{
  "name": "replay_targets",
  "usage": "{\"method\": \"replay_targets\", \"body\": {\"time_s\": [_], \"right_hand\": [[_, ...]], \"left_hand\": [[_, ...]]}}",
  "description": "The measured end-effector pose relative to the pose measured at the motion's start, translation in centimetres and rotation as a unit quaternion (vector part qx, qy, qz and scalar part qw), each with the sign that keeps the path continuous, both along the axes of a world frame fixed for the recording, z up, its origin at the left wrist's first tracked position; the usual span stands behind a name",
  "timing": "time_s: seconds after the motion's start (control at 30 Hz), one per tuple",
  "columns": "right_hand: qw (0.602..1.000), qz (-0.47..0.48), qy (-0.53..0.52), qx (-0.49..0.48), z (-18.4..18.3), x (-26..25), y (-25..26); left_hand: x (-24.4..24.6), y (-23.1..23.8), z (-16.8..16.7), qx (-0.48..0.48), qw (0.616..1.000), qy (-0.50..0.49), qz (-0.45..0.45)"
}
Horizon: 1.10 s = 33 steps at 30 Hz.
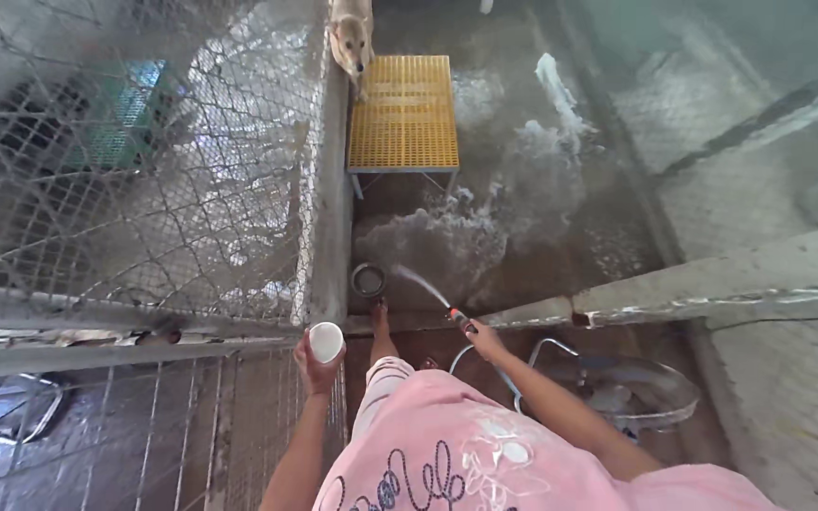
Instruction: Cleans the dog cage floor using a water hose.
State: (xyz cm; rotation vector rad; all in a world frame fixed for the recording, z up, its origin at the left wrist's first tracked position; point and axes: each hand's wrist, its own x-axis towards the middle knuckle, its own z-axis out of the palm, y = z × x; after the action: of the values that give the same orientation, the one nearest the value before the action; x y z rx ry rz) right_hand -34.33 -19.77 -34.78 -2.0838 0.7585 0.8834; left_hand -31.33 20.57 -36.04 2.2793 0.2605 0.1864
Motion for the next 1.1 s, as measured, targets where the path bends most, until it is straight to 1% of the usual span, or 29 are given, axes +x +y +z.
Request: {"method": "replay_targets", "body": {"time_s": [0.07,0.13,0.3,0.37,0.43,0.63,0.8,0.87,1.0,1.1], "right_hand": [[0.999,-0.023,-0.02,-0.03,0.5,1.2,-0.2],[0.999,-0.022,-0.03,-0.035,0.9,2.0,0.2],[0.998,0.04,-0.031,0.041,1.8,2.7,2.6],[0.996,0.048,-0.041,0.055,2.1,3.0,3.1],[0.997,0.036,-0.062,0.039,2.3,3.3,3.0],[0.993,-0.059,-0.106,-0.007,2.6,4.1,2.0],[0.994,-0.025,-0.107,0.023,2.9,3.7,2.6],[0.992,-0.034,-0.118,0.018,2.9,3.8,2.5],[0.983,-0.09,-0.157,-0.01,2.6,4.7,2.0],[0.986,-0.084,-0.146,-0.006,2.5,5.2,2.2]], "left_hand": [[-0.3,0.3,0.1,0.005,1.0,-0.007,-0.006],[-0.5,0.5,0.1,0.002,1.0,-0.009,-0.01],[-0.9,0.8,-0.5,0.002,1.0,-0.016,-0.012],[-1.0,0.8,-0.5,-0.001,1.0,-0.016,-0.013],[-0.9,0.7,-0.2,0.005,1.0,-0.012,-0.012],[-0.8,0.8,-0.3,0.008,1.0,0.001,-0.01],[-0.9,0.7,-0.3,0.005,1.0,-0.001,-0.013],[-0.8,0.6,-0.4,0.0,1.0,-0.004,-0.012],[-0.9,0.6,0.1,-0.008,1.0,0.003,-0.013],[-1.0,0.9,0.3,-0.009,1.0,0.017,-0.013]]}}
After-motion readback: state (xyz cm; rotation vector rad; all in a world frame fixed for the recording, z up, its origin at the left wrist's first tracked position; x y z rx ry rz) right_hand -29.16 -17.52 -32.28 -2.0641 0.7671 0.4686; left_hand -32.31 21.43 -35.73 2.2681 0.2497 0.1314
